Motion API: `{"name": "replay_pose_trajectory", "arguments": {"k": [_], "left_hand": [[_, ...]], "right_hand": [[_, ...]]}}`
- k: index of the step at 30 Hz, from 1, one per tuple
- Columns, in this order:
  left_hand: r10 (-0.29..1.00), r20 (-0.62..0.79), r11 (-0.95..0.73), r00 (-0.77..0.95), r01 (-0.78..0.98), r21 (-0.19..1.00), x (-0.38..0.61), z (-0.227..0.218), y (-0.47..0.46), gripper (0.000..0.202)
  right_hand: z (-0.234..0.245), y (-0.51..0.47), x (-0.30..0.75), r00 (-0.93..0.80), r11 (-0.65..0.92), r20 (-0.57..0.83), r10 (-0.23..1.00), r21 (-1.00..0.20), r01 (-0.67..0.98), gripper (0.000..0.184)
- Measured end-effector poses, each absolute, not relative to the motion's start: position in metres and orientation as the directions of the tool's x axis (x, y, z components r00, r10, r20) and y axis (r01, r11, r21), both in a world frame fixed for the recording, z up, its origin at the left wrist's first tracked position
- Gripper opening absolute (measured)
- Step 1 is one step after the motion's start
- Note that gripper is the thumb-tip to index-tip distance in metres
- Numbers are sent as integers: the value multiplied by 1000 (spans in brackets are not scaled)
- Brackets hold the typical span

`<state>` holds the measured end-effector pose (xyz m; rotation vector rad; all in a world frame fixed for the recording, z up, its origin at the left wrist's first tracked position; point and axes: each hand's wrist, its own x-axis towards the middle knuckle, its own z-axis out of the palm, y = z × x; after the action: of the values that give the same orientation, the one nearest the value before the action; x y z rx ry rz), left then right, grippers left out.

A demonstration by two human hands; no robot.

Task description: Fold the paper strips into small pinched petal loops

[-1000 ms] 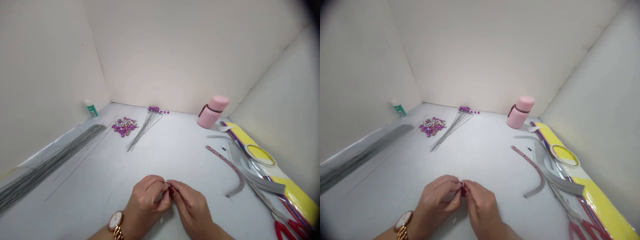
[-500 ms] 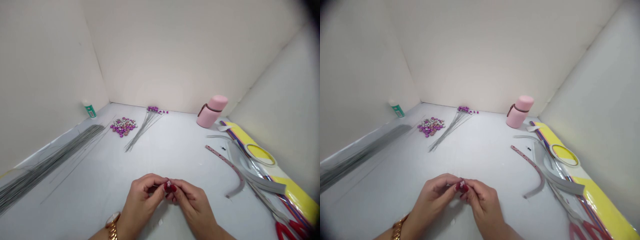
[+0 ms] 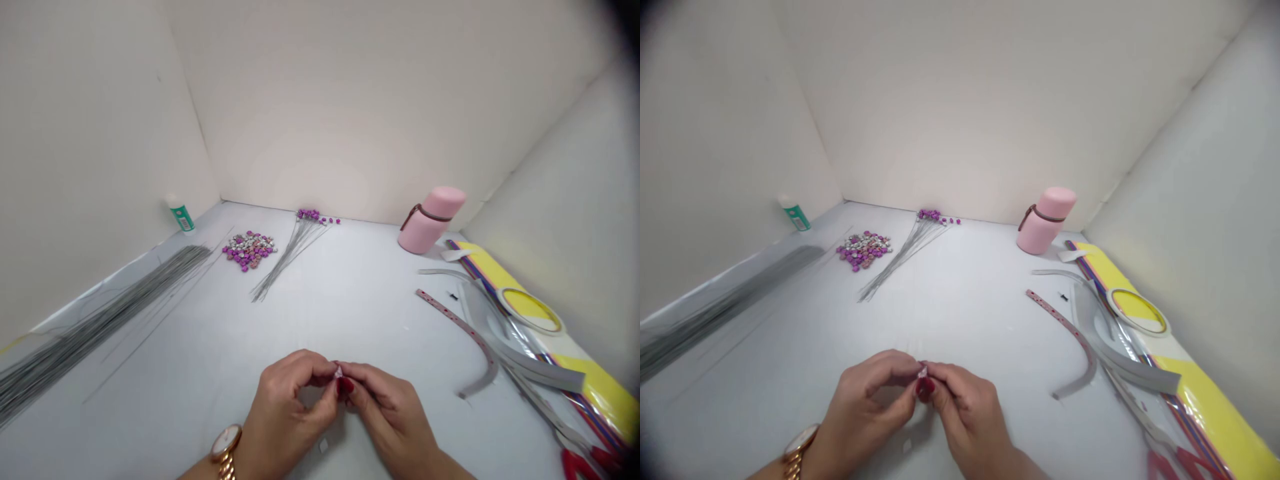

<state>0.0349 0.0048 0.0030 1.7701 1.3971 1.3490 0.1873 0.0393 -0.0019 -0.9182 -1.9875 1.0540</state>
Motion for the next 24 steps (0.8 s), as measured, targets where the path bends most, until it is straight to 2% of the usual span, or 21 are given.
{"name": "replay_pose_trajectory", "arguments": {"k": [6, 11, 14, 16, 19, 21, 24], "left_hand": [[896, 443, -376, -34, 473, 797, 36, 3, 5, 14], [857, 514, -420, -35, 530, 737, 40, 3, 5, 15], [873, 486, -393, -46, 524, 756, 40, 3, 6, 16], [924, 377, -315, -63, 431, 846, 39, 3, 7, 14], [984, 173, -162, -50, 178, 971, 37, 4, 8, 9], [993, 118, -117, -12, 57, 992, 36, 5, 9, 9], [994, 111, -112, 10, 54, 992, 35, 6, 10, 13]], "right_hand": [[0, 37, 187, -507, 466, 291, 811, -846, 259, 22], [-3, 34, 187, -514, 572, 372, 772, -761, 308, 24], [-6, 33, 186, -496, 583, 391, 775, -744, 325, 24], [-6, 34, 185, -478, 498, 322, 817, -813, 303, 22], [-5, 35, 184, -437, 282, 168, 883, -936, 211, 23], [-4, 36, 184, -430, 201, 116, 895, -967, 157, 24], [-5, 37, 184, -417, 127, 64, 907, -984, 125, 21]]}}
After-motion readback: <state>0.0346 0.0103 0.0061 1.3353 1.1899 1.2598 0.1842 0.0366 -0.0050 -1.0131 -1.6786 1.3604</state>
